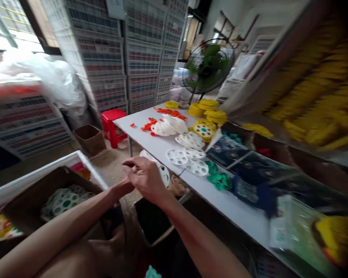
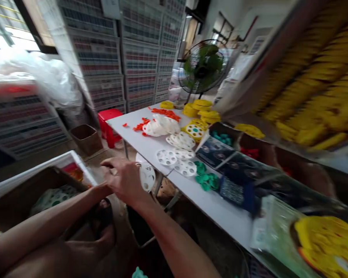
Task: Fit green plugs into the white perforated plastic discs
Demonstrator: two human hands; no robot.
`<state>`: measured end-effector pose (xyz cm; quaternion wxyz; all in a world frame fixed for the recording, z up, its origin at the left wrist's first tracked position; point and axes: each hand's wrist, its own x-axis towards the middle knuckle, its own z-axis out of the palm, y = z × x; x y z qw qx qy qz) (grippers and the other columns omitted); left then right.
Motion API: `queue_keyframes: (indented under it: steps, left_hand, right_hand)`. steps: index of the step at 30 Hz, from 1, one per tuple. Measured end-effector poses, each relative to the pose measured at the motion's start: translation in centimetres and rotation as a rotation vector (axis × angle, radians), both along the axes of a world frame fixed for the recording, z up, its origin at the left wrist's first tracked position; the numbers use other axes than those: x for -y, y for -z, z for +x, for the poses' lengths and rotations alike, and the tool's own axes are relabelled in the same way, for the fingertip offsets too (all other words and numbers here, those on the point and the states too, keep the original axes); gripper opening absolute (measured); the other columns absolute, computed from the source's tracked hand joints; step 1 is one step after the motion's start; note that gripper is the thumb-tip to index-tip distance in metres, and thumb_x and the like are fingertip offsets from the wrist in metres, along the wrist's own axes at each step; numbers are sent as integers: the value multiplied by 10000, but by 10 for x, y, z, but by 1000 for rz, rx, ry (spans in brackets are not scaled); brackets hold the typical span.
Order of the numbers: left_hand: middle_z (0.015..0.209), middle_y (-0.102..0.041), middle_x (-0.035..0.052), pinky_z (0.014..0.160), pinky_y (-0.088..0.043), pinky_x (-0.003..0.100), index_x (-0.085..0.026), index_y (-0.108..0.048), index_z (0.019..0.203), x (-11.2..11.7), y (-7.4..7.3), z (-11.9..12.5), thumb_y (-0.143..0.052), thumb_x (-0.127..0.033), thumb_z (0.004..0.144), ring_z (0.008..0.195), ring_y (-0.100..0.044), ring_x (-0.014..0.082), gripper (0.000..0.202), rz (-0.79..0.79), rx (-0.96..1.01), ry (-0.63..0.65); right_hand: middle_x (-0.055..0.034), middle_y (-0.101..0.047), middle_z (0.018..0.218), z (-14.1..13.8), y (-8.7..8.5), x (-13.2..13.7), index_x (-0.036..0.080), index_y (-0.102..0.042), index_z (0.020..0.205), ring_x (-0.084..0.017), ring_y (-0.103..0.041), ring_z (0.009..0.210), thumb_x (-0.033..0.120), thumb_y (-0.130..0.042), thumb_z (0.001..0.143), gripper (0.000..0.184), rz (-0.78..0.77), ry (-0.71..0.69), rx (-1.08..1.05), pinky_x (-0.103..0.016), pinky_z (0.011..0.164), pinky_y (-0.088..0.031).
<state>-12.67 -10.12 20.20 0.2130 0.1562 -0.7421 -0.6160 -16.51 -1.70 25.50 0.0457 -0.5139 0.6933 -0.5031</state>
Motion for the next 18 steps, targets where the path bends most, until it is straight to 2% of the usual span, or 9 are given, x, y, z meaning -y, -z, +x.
queue_keyframes:
  steps: [2, 3, 4, 6, 9, 11, 13, 18]
  left_hand:
    - [807, -752, 50, 640, -549, 256, -77, -765, 1037, -2, 2, -11, -621, -600, 856, 740, -683, 207, 572, 122, 38, 107]
    - [835, -767, 62, 636, -546, 261, -84, -753, 1095, -2, 2, -13, -672, -597, 821, 733, -693, 210, 588, 187, 63, 143]
    - [878, -780, 77, 643, -547, 272, -107, -738, 1147, -1, 1, -14, -716, -584, 795, 744, -706, 218, 594, 239, 85, 161]
    - [935, -788, 95, 670, -551, 296, -145, -723, 1187, -1, -2, -14, -752, -573, 775, 786, -723, 240, 594, 298, 114, 163]
    - [942, -784, 93, 682, -553, 313, -151, -712, 1204, -5, -4, -17, -756, -582, 768, 805, -723, 252, 614, 296, 136, 150]
    - [949, -783, 93, 683, -555, 316, -149, -712, 1195, -8, -3, -20, -758, -583, 765, 811, -723, 254, 613, 288, 154, 144]
    - [957, -783, 93, 683, -555, 316, -153, -714, 1188, -10, -1, -23, -755, -580, 770, 817, -724, 255, 599, 276, 165, 153]
    - [981, -788, 90, 700, -564, 319, -172, -725, 1160, -9, 3, -23, -750, -570, 779, 830, -731, 258, 551, 276, 171, 170]
  right_hand:
    - [-14, -769, 1036, -53, 5, -58, 250, -750, 1005, -199, -697, 971, 293, -582, 921, 192, -71, 198, -44, -341, 916, -536]
    - [-33, -771, 1037, -80, 8, -89, 240, -754, 997, -212, -700, 949, 286, -588, 911, 192, -47, 319, -86, -360, 909, -534]
    - [-48, -774, 1030, -106, 12, -119, 236, -763, 976, -230, -701, 929, 282, -603, 893, 185, 32, 429, -137, -381, 892, -532]
    - [-48, -775, 999, -146, 23, -174, 254, -775, 948, -252, -690, 893, 259, -614, 875, 177, 286, 579, -250, -406, 845, -518]
    - [-37, -772, 935, -171, 43, -227, 298, -791, 894, -286, -651, 923, 259, -688, 830, 127, 528, 639, -369, -409, 794, -487]
    - [-39, -769, 928, -168, 55, -241, 310, -795, 893, -297, -623, 956, 284, -732, 816, 103, 641, 614, -443, -407, 791, -470]
    - [-50, -767, 969, -160, 65, -243, 308, -794, 924, -302, -602, 980, 310, -750, 823, 111, 742, 604, -529, -413, 813, -454]
    - [-79, -762, 990, -152, 78, -237, 275, -783, 962, -319, -594, 997, 247, -692, 871, 131, 830, 608, -609, -424, 847, -421]
